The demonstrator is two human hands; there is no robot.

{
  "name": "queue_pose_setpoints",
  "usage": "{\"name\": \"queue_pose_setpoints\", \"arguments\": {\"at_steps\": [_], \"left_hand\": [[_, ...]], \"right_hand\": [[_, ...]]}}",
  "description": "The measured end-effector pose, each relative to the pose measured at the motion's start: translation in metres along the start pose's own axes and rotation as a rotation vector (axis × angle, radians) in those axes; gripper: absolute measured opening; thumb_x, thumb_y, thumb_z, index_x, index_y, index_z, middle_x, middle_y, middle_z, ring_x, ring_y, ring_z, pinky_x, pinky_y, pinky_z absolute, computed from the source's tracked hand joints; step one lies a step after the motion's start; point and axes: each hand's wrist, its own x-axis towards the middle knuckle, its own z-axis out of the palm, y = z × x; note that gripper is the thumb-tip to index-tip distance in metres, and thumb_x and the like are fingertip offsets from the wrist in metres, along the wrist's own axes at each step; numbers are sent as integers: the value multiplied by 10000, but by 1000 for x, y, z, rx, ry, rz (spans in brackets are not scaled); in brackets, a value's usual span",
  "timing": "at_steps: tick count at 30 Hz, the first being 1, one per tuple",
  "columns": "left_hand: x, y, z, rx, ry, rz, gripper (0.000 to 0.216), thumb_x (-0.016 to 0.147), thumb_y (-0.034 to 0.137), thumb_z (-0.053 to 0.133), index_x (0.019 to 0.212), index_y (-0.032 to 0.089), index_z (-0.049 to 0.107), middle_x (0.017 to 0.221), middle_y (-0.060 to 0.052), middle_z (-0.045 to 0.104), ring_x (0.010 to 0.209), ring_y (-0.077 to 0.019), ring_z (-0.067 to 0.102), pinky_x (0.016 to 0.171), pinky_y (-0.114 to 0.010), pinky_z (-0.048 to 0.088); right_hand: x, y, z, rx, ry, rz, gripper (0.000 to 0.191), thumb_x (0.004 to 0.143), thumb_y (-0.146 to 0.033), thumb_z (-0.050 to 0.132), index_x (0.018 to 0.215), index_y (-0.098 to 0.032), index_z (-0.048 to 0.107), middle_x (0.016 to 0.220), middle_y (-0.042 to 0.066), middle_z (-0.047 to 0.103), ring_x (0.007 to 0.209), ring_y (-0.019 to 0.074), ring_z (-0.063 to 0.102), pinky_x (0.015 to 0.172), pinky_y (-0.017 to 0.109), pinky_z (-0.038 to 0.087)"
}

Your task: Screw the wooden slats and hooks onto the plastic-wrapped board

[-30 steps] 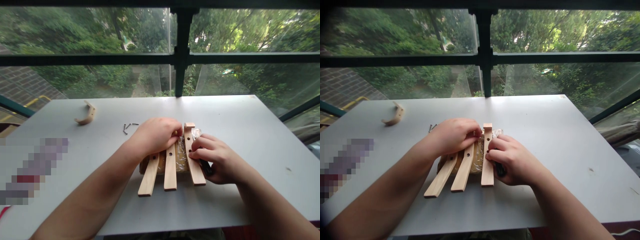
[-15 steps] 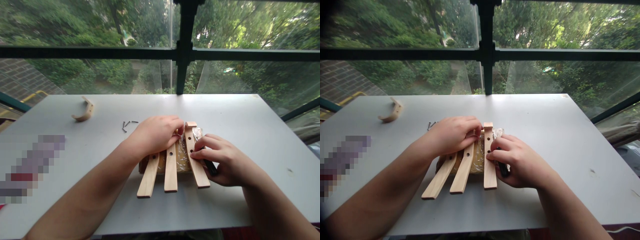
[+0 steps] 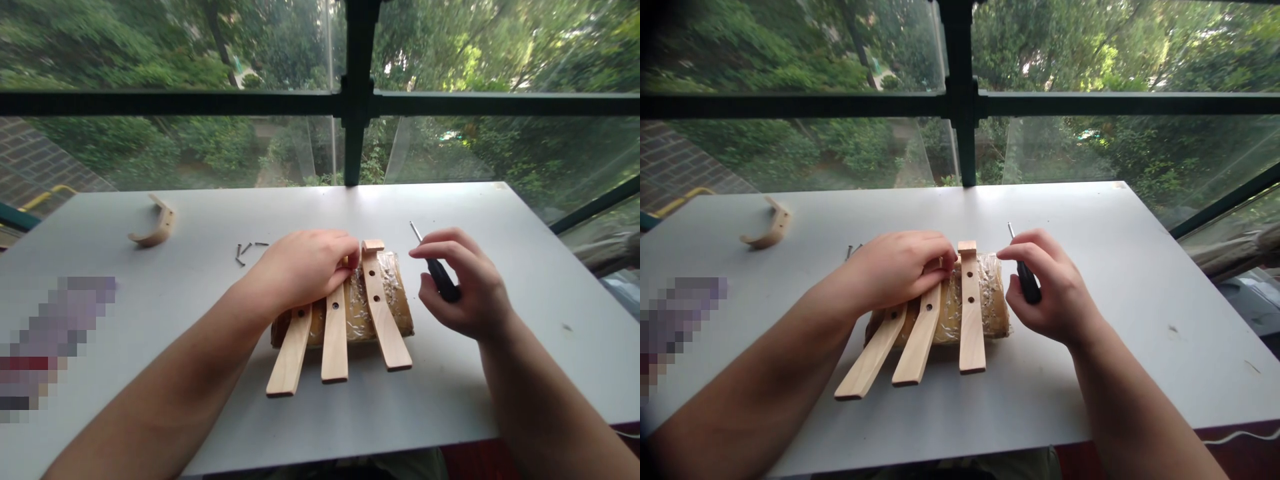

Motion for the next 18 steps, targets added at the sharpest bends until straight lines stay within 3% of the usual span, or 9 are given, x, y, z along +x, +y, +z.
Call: {"name": "queue_pose_setpoints", "arguments": {"at_steps": [8, 14, 18], "left_hand": [[-4, 0, 2, -68, 51, -141, 206, 881, 234, 432, 1075, 276, 485, 1007, 32, 666, 822, -187, 626, 664, -305, 426], [-4, 3, 3, -117, 112, -112, 301, 927, 277, 429, 1221, 335, 446, 1233, 37, 631, 948, -186, 650, 730, -300, 458], [-1, 5, 1, -123, 91, -77, 275, 954, 328, 410, 1217, 379, 471, 1186, 83, 653, 965, -175, 657, 753, -298, 462]], "right_hand": [[-3, 10, 13, -29, -349, -95, 434, 759, -20, 564, 1123, -236, 659, 1179, 72, 610, 1050, 215, 568, 898, 375, 513], [-6, 7, 20, -89, -353, -164, 418, 811, -89, 594, 1182, -270, 656, 1206, 65, 627, 1045, 228, 550, 928, 419, 488], [-6, 1, 23, -125, -349, -162, 362, 860, -169, 597, 1205, -268, 645, 1181, 82, 631, 1044, 237, 545, 935, 441, 473]]}}
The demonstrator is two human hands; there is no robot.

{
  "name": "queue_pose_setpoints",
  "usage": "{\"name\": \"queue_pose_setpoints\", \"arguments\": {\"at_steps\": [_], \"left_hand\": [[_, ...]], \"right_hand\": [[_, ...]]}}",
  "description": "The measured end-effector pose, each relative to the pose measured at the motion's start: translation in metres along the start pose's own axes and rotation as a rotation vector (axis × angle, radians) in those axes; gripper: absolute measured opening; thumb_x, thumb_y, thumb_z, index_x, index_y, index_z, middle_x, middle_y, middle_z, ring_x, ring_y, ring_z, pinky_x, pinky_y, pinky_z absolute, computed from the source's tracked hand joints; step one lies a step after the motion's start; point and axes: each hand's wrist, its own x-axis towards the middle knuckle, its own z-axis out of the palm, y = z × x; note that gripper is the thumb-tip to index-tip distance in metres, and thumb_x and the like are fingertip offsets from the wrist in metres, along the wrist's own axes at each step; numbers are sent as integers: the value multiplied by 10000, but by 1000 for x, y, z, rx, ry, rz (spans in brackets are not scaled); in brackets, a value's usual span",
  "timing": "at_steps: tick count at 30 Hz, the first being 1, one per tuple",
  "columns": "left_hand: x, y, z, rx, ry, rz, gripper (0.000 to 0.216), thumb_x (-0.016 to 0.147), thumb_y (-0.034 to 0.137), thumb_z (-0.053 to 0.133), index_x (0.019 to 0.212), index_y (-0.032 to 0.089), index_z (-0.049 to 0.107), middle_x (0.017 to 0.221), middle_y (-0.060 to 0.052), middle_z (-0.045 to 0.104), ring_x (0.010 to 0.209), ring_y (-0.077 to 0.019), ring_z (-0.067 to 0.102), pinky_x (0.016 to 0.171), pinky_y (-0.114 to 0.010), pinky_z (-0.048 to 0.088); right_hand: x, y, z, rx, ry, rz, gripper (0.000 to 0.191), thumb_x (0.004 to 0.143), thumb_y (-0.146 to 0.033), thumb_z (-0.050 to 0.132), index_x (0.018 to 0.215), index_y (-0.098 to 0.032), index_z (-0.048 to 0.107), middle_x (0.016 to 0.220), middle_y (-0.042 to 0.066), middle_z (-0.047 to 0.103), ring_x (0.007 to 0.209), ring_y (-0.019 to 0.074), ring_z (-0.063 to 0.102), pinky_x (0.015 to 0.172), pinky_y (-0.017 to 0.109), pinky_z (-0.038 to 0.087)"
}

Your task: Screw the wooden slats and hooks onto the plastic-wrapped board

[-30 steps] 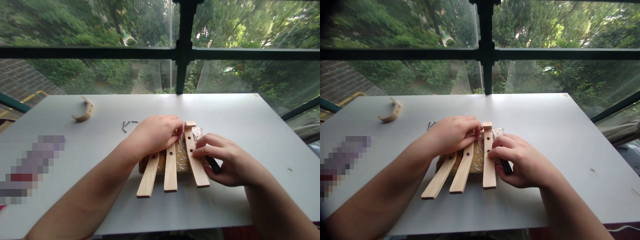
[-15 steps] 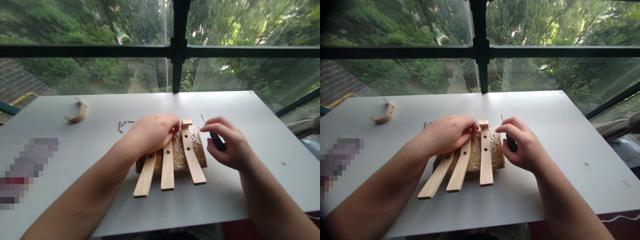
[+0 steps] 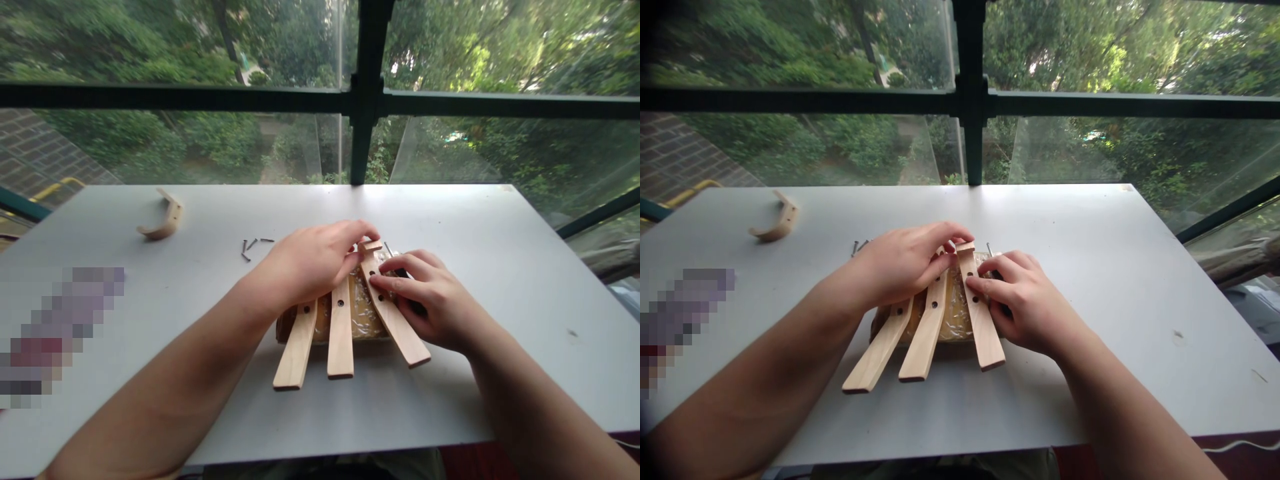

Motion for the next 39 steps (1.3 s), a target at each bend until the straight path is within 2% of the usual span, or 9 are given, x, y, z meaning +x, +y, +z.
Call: {"name": "queue_pose_setpoints", "arguments": {"at_steps": [6, 12, 21, 24, 28, 39], "left_hand": [[1, 0, -2, 18, -23, -14, 294, 961, 353, 405, 1236, 352, 508, 1174, 52, 678, 963, -176, 659, 745, -282, 463], [1, -2, -3, 28, -62, 58, 417, 960, 305, 405, 1359, 406, 467, 1308, 74, 623, 1120, -164, 616, 842, -265, 461], [1, -5, -2, 66, -75, 94, 462, 971, 327, 410, 1423, 423, 411, 1250, 47, 643, 1060, -163, 618, 778, -249, 442], [2, -5, -2, 68, -77, 103, 476, 971, 326, 409, 1437, 426, 390, 1243, 45, 645, 1052, -168, 618, 788, -256, 440], [1, -6, -2, 67, -81, 103, 481, 969, 328, 412, 1441, 419, 388, 1254, 38, 641, 1069, -176, 611, 800, -261, 442], [0, -5, -1, 73, -70, 83, 482, 966, 336, 423, 1439, 420, 387, 1300, 54, 625, 1105, -177, 611, 824, -274, 459]], "right_hand": [[1, -4, 1, -17, -14, 21, 345, 869, -183, 591, 1201, -267, 630, 1187, 92, 632, 1058, 259, 537, 927, 467, 460], [0, -8, -3, -25, -29, 82, 302, 852, -132, 573, 1111, -258, 662, 1120, 88, 652, 1027, 261, 540, 906, 470, 455], [0, -6, -3, -38, -14, 78, 308, 792, -75, 578, 1051, -220, 659, 1072, 82, 646, 1032, 257, 537, 936, 469, 452], [1, -4, -1, -4, 5, -5, 362, 801, -59, 581, 1108, -237, 652, 1129, 91, 638, 1110, 267, 528, 969, 472, 451], [3, -4, 0, 58, -27, -141, 309, 865, -149, 604, 1145, -269, 656, 1293, 71, 611, 1253, 268, 489, 1055, 484, 416], [4, -14, 3, 70, -45, -50, 309, 857, -133, 598, 1127, -265, 671, 1295, 70, 608, 1275, 281, 459, 1054, 503, 438]]}}
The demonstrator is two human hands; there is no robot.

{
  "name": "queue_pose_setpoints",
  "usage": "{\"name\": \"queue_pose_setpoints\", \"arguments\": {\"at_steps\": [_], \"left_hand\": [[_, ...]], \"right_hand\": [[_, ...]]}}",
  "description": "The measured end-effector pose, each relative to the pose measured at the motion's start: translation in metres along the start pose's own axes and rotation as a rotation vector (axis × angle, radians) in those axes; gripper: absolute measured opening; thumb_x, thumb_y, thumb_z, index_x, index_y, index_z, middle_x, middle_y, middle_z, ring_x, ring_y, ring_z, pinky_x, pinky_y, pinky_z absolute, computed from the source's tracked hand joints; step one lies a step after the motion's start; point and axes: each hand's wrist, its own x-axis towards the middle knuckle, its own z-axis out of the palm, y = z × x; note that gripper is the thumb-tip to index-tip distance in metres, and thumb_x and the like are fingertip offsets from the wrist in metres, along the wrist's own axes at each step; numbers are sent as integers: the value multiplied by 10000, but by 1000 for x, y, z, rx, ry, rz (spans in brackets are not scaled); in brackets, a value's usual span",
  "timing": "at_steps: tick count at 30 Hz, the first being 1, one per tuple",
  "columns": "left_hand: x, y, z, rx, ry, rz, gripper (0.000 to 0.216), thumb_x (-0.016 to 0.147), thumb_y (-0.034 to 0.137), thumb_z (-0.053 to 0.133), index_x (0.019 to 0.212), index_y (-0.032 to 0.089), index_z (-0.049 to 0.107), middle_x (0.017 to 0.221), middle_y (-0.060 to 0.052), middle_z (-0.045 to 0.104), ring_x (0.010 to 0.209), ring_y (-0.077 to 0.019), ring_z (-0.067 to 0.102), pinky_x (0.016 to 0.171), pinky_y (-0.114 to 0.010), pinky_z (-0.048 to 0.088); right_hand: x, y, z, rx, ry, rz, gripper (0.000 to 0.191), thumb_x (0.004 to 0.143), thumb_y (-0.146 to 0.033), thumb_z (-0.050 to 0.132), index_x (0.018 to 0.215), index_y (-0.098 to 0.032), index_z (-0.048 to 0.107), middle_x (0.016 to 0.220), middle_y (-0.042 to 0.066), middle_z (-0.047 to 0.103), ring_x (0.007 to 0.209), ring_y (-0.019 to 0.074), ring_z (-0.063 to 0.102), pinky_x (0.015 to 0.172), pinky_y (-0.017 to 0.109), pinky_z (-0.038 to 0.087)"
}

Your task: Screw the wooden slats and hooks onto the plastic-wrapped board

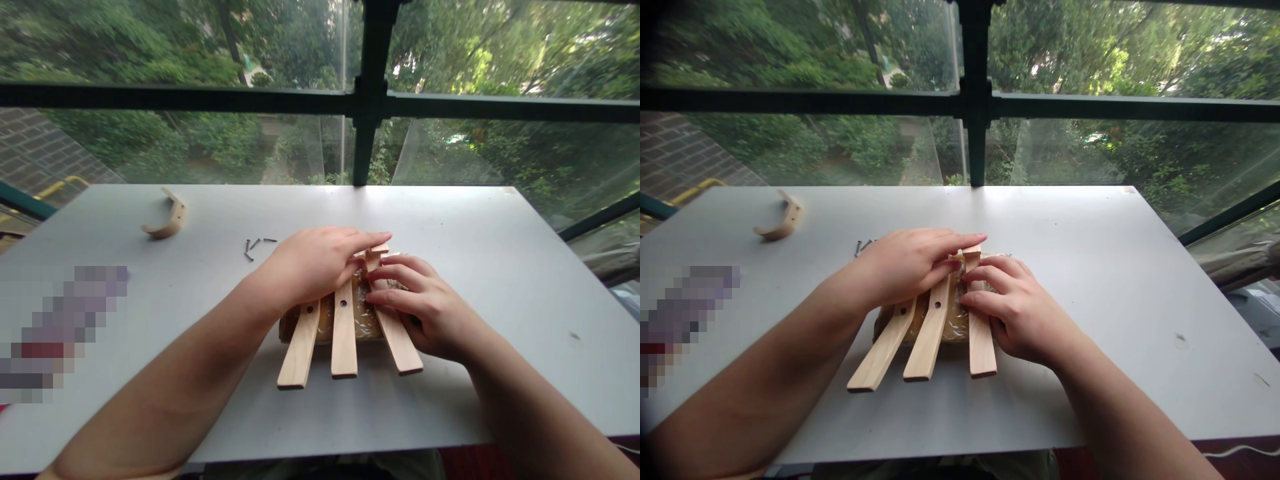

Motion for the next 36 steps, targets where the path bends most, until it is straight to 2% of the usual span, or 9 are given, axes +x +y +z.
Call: {"name": "queue_pose_setpoints", "arguments": {"at_steps": [5, 10, 14, 17, 21, 23, 31, 34, 36], "left_hand": [[0, 1, -1, -16, -3, 1, 470, 967, 312, 422, 1425, 417, 408, 1325, 65, 616, 1136, -178, 606, 892, -289, 462], [0, 3, -3, -24, -16, -32, 474, 963, 318, 429, 1432, 388, 419, 1353, 42, 603, 1166, -185, 596, 934, -289, 461], [1, 2, -2, -16, -14, -35, 479, 960, 328, 429, 1433, 400, 411, 1351, 52, 604, 1167, -194, 601, 923, -298, 467], [1, 1, -1, -1, -5, -37, 501, 954, 326, 436, 1445, 411, 378, 1354, 63, 600, 1170, -198, 602, 899, -305, 470], [1, 0, -1, 22, -2, -55, 525, 943, 318, 448, 1448, 428, 351, 1335, 74, 611, 1131, -197, 623, 835, -303, 474], [1, 1, -1, 26, -5, -52, 521, 942, 315, 449, 1441, 431, 357, 1334, 81, 610, 1128, -194, 624, 829, -301, 472], [1, 1, -1, 7, -1, -44, 495, 942, 303, 455, 1421, 410, 393, 1349, 77, 598, 1167, -188, 603, 884, -304, 465], [1, 1, 0, 7, 5, -42, 480, 943, 305, 453, 1411, 400, 408, 1351, 73, 597, 1176, -191, 599, 906, -310, 462], [1, 1, 0, 4, 9, -45, 464, 946, 311, 449, 1401, 393, 420, 1339, 68, 605, 1159, -188, 607, 901, -308, 463]], "right_hand": [[0, -2, -5, 38, -44, 31, 278, 855, -112, 581, 1075, -251, 677, 1293, 77, 582, 1288, 270, 433, 1045, 463, 467], [1, 2, -2, 29, 16, 13, 298, 852, -118, 587, 1091, -277, 669, 1271, 78, 597, 1259, 286, 465, 1024, 499, 479], [-1, 6, -3, 70, 39, 24, 440, 833, -58, 547, 1212, -274, 599, 1289, 86, 593, 1257, 278, 485, 1026, 493, 477], [-5, 12, -10, 134, 190, 91, 534, 800, 7, 484, 1269, -242, 547, 1264, 103, 589, 1181, 250, 549, 980, 451, 497], [-14, 19, -21, 162, 539, 257, 386, 795, 6, 483, 1072, -222, 627, 939, 63, 621, 865, 203, 612, 779, 382, 504], [-17, 20, -24, 205, 587, 282, 309, 794, -22, 506, 982, -221, 648, 823, 39, 586, 721, 176, 568, 655, 344, 459], [-17, 16, -25, 189, 237, 178, 271, 737, -14, 538, 913, -197, 634, 659, -24, 509, 552, 101, 409, 531, 269, 329], [-15, 15, -25, 197, 52, 142, 180, 779, -128, 612, 943, -198, 635, 645, -34, 541, 551, 92, 443, 542, 249, 354], [-15, 15, -25, 274, -89, 123, 248, 777, -275, 700, 1003, -196, 637, 670, -22, 595, 564, 96, 493, 562, 247, 385]]}}
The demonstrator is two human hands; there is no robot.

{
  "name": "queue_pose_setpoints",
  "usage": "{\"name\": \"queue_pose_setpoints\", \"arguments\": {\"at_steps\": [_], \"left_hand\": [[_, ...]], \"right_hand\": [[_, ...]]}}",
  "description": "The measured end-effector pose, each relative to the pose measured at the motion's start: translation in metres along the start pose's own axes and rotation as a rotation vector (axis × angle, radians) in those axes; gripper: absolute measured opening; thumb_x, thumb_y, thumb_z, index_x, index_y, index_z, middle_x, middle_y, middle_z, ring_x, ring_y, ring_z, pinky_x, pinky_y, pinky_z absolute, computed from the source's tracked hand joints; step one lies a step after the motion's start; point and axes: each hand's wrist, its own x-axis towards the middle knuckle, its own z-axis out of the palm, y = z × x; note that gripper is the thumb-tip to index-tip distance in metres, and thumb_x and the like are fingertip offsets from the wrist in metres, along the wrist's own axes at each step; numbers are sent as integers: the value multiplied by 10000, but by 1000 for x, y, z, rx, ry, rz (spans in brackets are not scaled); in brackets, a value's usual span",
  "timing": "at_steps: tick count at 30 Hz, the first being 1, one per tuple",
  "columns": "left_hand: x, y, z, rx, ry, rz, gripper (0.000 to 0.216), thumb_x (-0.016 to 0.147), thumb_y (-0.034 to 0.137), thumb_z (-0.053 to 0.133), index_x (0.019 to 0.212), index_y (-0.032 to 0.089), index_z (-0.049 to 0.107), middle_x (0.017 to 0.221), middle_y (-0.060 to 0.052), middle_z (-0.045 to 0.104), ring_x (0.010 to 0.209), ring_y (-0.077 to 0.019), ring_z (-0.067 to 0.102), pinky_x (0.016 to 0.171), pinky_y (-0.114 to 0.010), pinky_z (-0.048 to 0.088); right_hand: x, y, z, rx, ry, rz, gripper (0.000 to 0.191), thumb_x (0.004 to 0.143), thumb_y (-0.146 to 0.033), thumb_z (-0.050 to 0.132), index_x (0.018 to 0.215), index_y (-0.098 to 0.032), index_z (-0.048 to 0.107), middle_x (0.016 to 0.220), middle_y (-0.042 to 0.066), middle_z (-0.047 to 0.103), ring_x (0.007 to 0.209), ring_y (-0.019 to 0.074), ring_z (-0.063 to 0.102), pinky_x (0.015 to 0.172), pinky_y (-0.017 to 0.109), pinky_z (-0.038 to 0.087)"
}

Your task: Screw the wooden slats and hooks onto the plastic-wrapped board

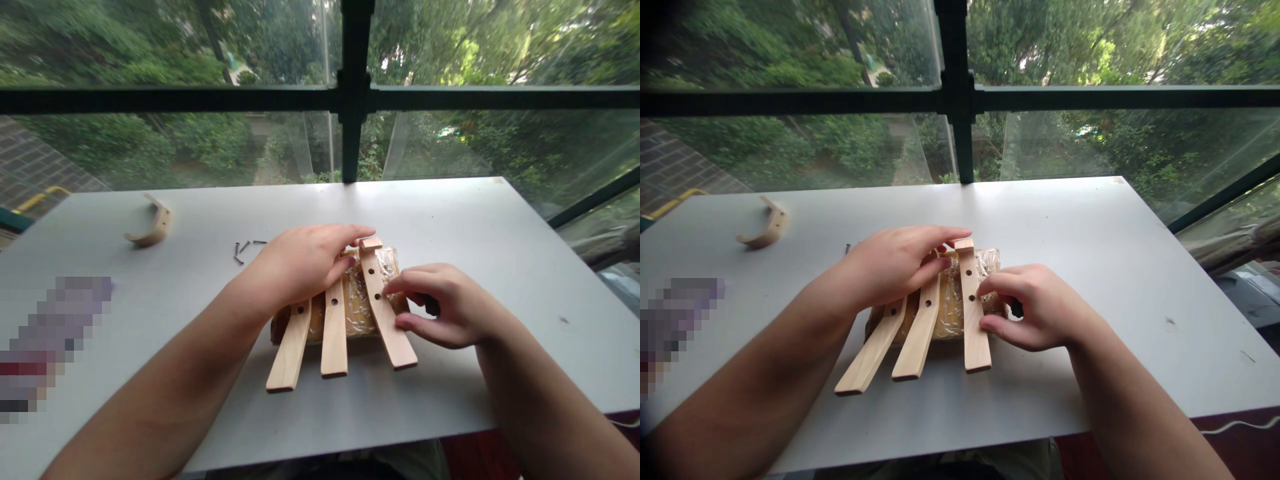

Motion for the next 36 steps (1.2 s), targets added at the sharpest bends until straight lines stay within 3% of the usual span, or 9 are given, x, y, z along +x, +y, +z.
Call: {"name": "queue_pose_setpoints", "arguments": {"at_steps": [4, 6, 10, 14, 17, 24, 28, 31, 36], "left_hand": [[-1, 0, -1, -6, -9, 13, 397, 960, 341, 431, 1351, 389, 477, 1292, 62, 630, 1118, -186, 619, 871, -301, 463], [-1, 0, -1, 5, -21, 25, 368, 967, 360, 418, 1323, 387, 506, 1264, 54, 640, 1098, -191, 623, 856, -304, 464], [-1, 0, -1, 11, -15, 16, 372, 965, 361, 420, 1329, 380, 495, 1254, 49, 639, 1089, -198, 622, 846, -311, 458], [0, 0, -1, 11, -23, 17, 357, 958, 388, 431, 1305, 373, 513, 1234, 45, 646, 1061, -206, 627, 815, -313, 456], [0, -1, -1, 17, -23, 17, 343, 951, 399, 440, 1280, 368, 531, 1223, 44, 650, 1050, -210, 627, 792, -315, 455], [0, 1, 0, -17, 1, -12, 387, 939, 354, 459, 1324, 386, 480, 1245, 70, 653, 1067, -194, 637, 797, -306, 459], [-1, 2, 0, -31, 13, -28, 479, 936, 337, 459, 1406, 393, 389, 1250, 67, 655, 1094, -189, 635, 823, -304, 472], [-2, 1, 0, -26, 7, -3, 441, 949, 329, 416, 1382, 408, 419, 1321, 87, 614, 1151, -187, 613, 881, -317, 473], [-1, 1, -2, -12, -14, -8, 473, 922, 274, 390, 1372, 411, 436, 1334, 100, 604, 1145, -185, 617, 883, -315, 480]], "right_hand": [[-2, -1, 1, 115, -99, 1, 686, 621, -500, 834, 1184, -196, 587, 700, -22, 627, 563, 100, 504, 561, 249, 397], [-3, -1, 1, 101, -102, 20, 784, 596, -529, 842, 1249, -204, 556, 689, -38, 597, 561, 96, 480, 554, 247, 385], [0, 0, 1, 38, -112, 88, 640, 724, -477, 772, 1275, -235, 553, 694, -38, 560, 580, 98, 480, 562, 247, 389], [5, 0, 6, 22, -19, 99, 461, 772, -440, 742, 1173, -244, 627, 1013, 47, 598, 750, 121, 555, 671, 263, 463], [6, -1, 9, 11, 41, 110, 369, 799, -415, 721, 1130, -265, 658, 1113, 53, 552, 718, 99, 520, 655, 258, 460], [6, 2, 11, 12, 76, 89, 323, 788, -377, 740, 1096, -293, 689, 1162, 43, 507, 713, 81, 531, 678, 262, 489], [8, 1, 11, 68, 55, 57, 295, 789, -331, 741, 1075, -277, 694, 1259, 57, 519, 816, 113, 590, 706, 270, 505], [10, 0, 11, 98, 51, 43, 284, 796, -297, 734, 1075, -267, 692, 1301, 62, 521, 903, 134, 610, 731, 269, 508], [9, -2, 9, 101, 45, 62, 265, 798, -289, 730, 1060, -274, 694, 1298, 44, 535, 767, 88, 570, 662, 250, 486]]}}
